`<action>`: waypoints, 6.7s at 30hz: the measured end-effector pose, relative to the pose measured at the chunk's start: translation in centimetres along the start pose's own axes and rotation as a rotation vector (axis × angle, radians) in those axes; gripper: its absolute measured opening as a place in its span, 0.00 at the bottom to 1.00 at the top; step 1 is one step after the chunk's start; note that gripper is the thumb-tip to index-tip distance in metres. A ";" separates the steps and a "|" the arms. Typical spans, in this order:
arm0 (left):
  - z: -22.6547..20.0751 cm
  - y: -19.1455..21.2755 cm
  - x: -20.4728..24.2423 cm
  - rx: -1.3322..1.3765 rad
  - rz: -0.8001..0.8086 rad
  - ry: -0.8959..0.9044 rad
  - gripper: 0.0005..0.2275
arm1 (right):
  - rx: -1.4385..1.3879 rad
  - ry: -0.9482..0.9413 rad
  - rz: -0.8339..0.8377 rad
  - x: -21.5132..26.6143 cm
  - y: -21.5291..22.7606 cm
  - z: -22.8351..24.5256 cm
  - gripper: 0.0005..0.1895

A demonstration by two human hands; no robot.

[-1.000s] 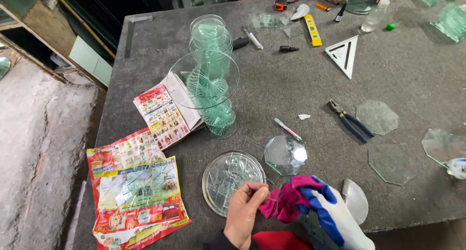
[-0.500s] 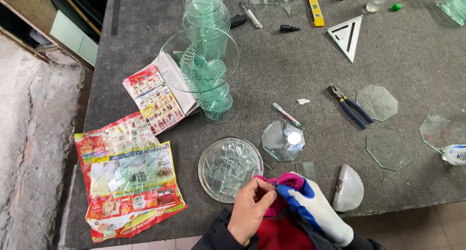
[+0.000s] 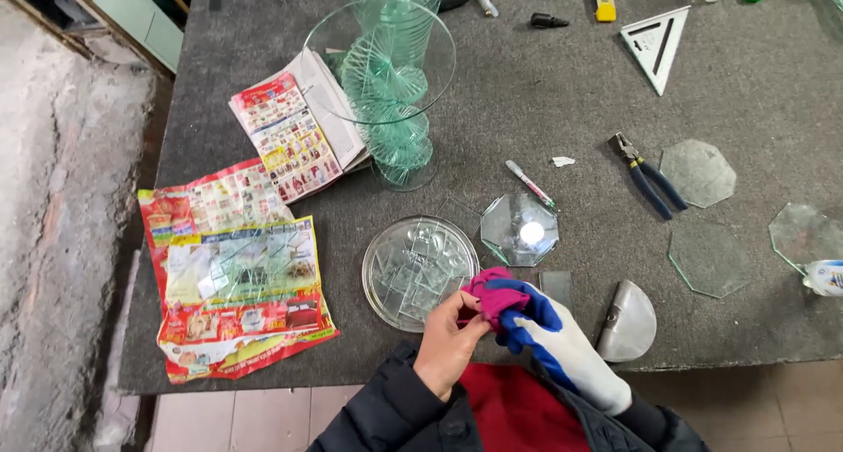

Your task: The person is cleaning a circular glass plate with a cloth and inspecting small glass components on a workshop table.

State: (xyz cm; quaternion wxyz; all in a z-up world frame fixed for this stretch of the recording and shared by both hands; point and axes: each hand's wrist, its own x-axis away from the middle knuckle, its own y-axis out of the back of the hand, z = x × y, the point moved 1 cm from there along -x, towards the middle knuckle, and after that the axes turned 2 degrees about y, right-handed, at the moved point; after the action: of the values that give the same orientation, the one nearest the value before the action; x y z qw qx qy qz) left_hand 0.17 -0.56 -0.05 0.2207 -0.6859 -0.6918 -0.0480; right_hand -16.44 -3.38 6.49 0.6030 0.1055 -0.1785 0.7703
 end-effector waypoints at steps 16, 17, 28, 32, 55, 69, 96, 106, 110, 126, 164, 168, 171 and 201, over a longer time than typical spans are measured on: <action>-0.5 0.7 0.2 0.192 -0.107 0.153 0.03 | 0.512 -0.022 -0.102 -0.9 5.2 -3.5 0.30; -0.1 0.2 0.0 0.217 -0.053 0.138 0.03 | 0.208 -0.017 -0.080 -2.0 7.0 -8.5 0.18; -2.2 1.2 0.0 -0.128 0.226 0.099 0.06 | 0.311 0.106 0.120 1.0 1.7 1.0 0.29; -3.1 1.7 0.1 -0.325 0.288 -0.026 0.07 | 0.575 0.222 0.266 1.0 2.6 1.2 0.21; -2.7 1.5 -0.5 -0.082 0.118 0.124 0.04 | 0.255 0.127 0.137 -0.8 2.6 -4.0 0.19; -0.5 1.4 -1.1 0.045 -0.103 0.166 0.03 | 0.290 0.258 0.011 -4.0 8.1 -11.9 0.24; 14.1 28.2 -10.8 0.797 -0.646 0.216 0.16 | 0.115 -0.024 -0.328 -1.6 12.9 -12.5 0.16; 6.8 9.3 -7.1 -0.485 -0.137 0.249 0.10 | 1.167 0.698 -0.137 4.0 19.2 -6.2 0.29; 8.9 8.0 -11.2 -1.386 -0.005 -0.420 0.14 | 1.000 0.579 -0.247 4.1 18.8 -5.1 0.15; 9.5 8.3 -19.2 -1.956 0.474 -0.968 0.09 | 0.976 0.545 -0.053 4.3 15.3 -5.2 0.32; 2.0 2.2 -4.9 -0.105 0.243 0.173 0.03 | 0.690 0.283 -0.127 4.1 9.8 7.4 0.42; -0.1 1.5 -4.0 -0.047 0.264 0.094 0.03 | 0.163 0.093 -0.146 2.5 11.7 7.0 0.44; -1.0 0.9 -3.4 -0.117 0.259 0.031 0.03 | 1.057 0.383 -0.256 2.1 13.3 3.7 0.20; 0.9 0.7 -2.0 -0.556 0.028 -0.111 0.03 | 0.822 0.322 -0.041 -1.2 4.4 -1.7 0.09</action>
State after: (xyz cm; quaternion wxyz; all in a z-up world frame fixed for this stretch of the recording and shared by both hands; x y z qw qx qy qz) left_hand 0.54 -2.06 -1.82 -0.0135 -0.7311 -0.6536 -0.1954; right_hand -20.34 -4.68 3.84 0.5464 0.2189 0.2409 0.7717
